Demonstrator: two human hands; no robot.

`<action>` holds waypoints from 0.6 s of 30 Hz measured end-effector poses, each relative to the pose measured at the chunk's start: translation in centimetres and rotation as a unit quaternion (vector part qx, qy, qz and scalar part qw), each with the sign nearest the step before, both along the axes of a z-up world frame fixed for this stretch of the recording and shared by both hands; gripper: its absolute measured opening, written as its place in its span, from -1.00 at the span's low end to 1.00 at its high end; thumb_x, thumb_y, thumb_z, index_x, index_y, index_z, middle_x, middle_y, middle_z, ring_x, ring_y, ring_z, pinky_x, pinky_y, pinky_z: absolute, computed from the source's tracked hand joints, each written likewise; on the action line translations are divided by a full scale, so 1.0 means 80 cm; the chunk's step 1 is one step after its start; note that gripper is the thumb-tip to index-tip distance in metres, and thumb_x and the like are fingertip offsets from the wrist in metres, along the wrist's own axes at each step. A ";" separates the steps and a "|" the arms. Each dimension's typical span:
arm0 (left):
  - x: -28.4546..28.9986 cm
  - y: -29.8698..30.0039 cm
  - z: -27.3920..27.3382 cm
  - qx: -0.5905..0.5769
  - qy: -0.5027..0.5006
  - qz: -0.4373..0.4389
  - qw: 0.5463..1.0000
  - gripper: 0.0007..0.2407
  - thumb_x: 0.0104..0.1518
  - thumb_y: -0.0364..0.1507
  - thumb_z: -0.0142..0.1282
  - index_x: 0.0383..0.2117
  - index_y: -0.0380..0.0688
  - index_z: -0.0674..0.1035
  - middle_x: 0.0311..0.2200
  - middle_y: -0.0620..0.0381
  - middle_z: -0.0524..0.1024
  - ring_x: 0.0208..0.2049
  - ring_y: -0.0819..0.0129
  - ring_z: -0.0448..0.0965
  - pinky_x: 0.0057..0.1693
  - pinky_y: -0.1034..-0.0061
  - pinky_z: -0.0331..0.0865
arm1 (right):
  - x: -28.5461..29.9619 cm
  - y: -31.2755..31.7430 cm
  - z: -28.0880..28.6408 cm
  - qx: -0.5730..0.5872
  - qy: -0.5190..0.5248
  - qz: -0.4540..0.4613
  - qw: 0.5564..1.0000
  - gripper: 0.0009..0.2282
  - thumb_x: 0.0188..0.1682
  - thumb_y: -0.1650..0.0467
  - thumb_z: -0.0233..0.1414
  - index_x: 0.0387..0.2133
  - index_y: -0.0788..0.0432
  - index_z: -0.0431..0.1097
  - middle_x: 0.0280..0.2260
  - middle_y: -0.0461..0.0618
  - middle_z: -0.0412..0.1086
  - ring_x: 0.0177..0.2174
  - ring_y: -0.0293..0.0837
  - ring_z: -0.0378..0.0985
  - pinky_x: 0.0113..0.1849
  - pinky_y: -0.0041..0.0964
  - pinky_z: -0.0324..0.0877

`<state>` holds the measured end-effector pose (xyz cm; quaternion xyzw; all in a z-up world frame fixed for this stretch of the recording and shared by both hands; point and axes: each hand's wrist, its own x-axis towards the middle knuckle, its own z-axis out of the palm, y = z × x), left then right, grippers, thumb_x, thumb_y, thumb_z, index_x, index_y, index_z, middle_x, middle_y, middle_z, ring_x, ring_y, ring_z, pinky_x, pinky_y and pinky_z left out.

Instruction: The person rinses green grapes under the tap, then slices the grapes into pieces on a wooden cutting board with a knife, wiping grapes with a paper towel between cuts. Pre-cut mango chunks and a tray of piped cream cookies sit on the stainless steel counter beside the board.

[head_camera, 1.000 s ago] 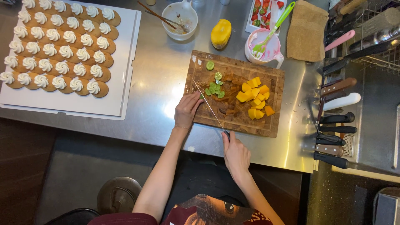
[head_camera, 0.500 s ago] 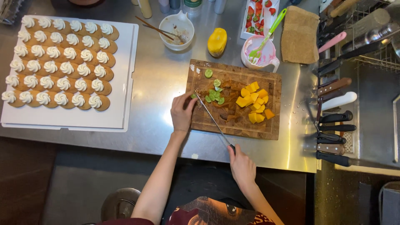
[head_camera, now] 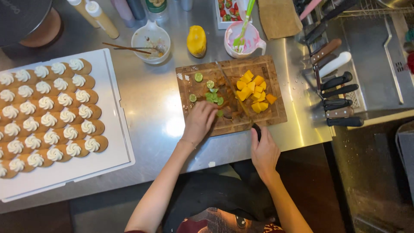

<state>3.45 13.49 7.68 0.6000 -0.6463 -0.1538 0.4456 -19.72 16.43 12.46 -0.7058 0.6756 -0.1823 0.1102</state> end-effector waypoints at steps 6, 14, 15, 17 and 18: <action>-0.020 -0.013 -0.046 0.015 -0.192 -0.148 0.970 -0.71 0.11 -0.48 0.12 -0.02 -0.23 0.56 -0.12 0.04 0.49 -0.04 0.12 0.52 -0.02 0.37 0.49 | 0.046 -0.027 -0.050 0.010 -0.006 -0.025 1.000 -0.74 0.12 0.28 0.02 -0.07 0.22 0.38 -0.24 0.21 0.41 -0.29 0.30 0.51 -0.29 0.13 0.40; -0.014 0.005 -0.034 0.048 -0.158 -0.102 0.981 -0.77 0.09 -0.47 0.18 -0.12 -0.20 0.58 -0.20 0.02 0.49 -0.10 0.06 0.50 -0.07 0.24 0.47 | 0.091 -0.061 -0.078 0.020 0.201 -0.005 0.979 -0.73 0.06 0.26 0.10 -0.14 0.23 0.39 -0.23 0.12 0.32 -0.15 0.12 0.37 -0.16 0.04 0.37; -0.014 0.011 -0.030 0.044 -0.160 -0.111 0.980 -0.77 0.09 -0.47 0.18 -0.12 -0.20 0.58 -0.20 0.02 0.49 -0.10 0.06 0.50 -0.07 0.24 0.47 | 0.087 -0.052 -0.061 0.019 0.199 -0.015 0.980 -0.73 0.06 0.26 0.10 -0.14 0.23 0.39 -0.23 0.12 0.32 -0.15 0.12 0.37 -0.16 0.04 0.37; -0.022 0.023 -0.023 0.039 -0.087 -0.051 0.994 -0.76 0.08 -0.54 0.26 -0.12 -0.24 0.60 -0.24 -0.05 0.48 -0.16 0.03 0.53 -0.09 0.26 0.47 | 0.073 -0.033 -0.026 -0.076 0.049 0.003 0.996 -0.67 0.03 0.32 0.12 -0.01 0.27 0.40 -0.21 0.15 0.34 -0.18 0.13 0.37 -0.20 0.02 0.31; -0.040 0.030 -0.008 0.036 -0.088 -0.063 0.994 -0.76 0.08 -0.54 0.26 -0.12 -0.24 0.60 -0.24 -0.05 0.48 -0.16 0.03 0.53 -0.09 0.26 0.47 | 0.054 -0.017 -0.016 -0.077 0.050 -0.010 0.996 -0.67 0.03 0.32 0.12 -0.01 0.27 0.40 -0.21 0.15 0.34 -0.18 0.13 0.37 -0.20 0.02 0.31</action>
